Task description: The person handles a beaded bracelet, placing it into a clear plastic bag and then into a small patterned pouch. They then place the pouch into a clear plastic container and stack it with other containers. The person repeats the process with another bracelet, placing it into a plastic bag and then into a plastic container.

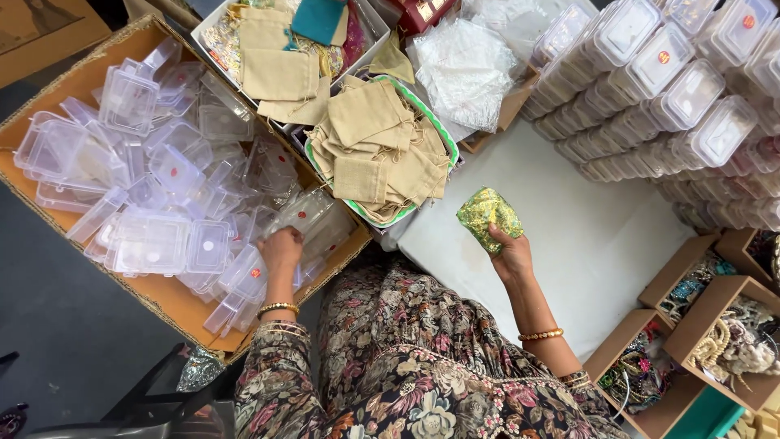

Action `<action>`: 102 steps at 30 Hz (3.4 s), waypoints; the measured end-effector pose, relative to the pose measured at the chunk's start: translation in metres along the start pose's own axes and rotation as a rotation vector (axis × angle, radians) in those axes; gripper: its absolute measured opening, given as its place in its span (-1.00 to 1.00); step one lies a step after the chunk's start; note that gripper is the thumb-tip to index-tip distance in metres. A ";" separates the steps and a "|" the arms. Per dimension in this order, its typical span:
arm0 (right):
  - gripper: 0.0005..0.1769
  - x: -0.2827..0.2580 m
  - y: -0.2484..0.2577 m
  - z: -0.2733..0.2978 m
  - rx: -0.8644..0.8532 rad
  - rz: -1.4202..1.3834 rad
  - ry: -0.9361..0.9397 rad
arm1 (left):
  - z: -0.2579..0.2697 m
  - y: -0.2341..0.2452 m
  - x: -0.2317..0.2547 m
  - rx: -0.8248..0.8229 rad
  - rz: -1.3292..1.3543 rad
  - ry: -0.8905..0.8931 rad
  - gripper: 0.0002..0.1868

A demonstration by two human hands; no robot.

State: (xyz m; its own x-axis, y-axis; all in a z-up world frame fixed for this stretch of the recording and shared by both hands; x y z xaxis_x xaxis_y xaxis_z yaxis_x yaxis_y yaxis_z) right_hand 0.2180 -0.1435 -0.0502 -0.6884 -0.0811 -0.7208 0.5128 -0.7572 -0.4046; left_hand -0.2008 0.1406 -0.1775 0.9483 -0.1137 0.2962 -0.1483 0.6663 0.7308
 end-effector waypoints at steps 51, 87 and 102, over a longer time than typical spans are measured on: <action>-0.53 0.003 0.133 0.043 0.102 -0.092 0.088 | 0.103 0.210 0.063 1.278 -0.215 -0.414 -0.79; -0.59 -0.044 0.230 0.119 0.334 -0.044 0.567 | 0.197 -0.017 0.474 0.322 0.310 -1.280 -0.83; -0.52 -0.011 0.226 0.072 0.448 0.789 0.470 | 0.189 -0.140 0.554 -0.040 0.138 -1.236 -0.57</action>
State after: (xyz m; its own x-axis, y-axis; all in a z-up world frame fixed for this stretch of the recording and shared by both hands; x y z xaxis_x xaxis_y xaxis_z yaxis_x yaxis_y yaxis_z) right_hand 0.3042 -0.3606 -0.0931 0.0831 -0.4725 -0.8774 0.4278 -0.7783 0.4596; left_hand 0.2927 -0.1548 0.0002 0.0226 -0.6440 0.7647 -0.1964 0.7471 0.6350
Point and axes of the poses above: each hand's wrist, its own z-axis away from the middle knuckle, its own y-axis out of the back of the hand, x = y × z, the point moved 4 cm from there along -z, towards the middle knuckle, and after that the axes turned 11 degrees about -x, right-handed, at the moved point
